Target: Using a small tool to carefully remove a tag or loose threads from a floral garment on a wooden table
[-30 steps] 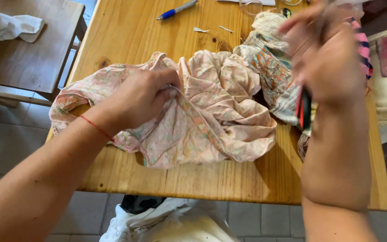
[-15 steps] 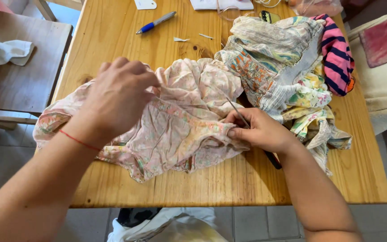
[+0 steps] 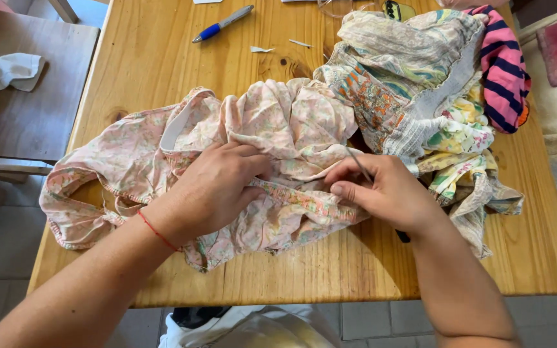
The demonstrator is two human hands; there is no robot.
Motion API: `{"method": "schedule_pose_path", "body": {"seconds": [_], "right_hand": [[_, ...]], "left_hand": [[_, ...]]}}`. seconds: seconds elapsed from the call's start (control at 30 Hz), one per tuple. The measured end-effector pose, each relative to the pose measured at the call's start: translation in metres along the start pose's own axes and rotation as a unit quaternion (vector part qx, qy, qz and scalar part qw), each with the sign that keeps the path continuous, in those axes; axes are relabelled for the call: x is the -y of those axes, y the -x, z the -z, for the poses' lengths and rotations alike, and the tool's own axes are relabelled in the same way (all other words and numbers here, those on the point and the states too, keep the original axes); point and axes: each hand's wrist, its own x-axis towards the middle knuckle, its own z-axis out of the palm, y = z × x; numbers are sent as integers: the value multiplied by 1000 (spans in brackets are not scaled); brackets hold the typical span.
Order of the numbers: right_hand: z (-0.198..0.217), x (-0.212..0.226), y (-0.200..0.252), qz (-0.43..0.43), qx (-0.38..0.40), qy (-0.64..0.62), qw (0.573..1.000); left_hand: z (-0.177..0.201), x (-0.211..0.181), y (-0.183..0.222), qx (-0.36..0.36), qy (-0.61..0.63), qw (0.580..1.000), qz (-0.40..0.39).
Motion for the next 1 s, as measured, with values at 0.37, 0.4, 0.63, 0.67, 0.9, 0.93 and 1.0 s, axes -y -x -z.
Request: {"method": "schedule_pose_path", "body": {"seconds": [0.37,0.4,0.63,0.67,0.9,0.93,1.0], "right_hand": [[-42,31,-24,71,27,21,997],[-43,27,-26,57,26,16,998],[-41,19,-10,93,-23,12,995],[-42,17,-9,87,-14,2,996],[-38,34,-10,49,44,-96,993],[-42,29,-12,48,43,-95,993],[-51,19,-16,34,54,-108,992]], "left_hand": [[5,-5,8,-62,203,977,-9],[7,-7,9,-62,205,977,-12],[-11,-10,22,-205,-124,944,-228],[-15,-9,22,-233,-149,929,-246],[-5,-23,19,-307,-181,890,-285],[-6,-26,18,-307,-180,890,-286],[-7,-31,16,-323,-184,887,-276]]}}
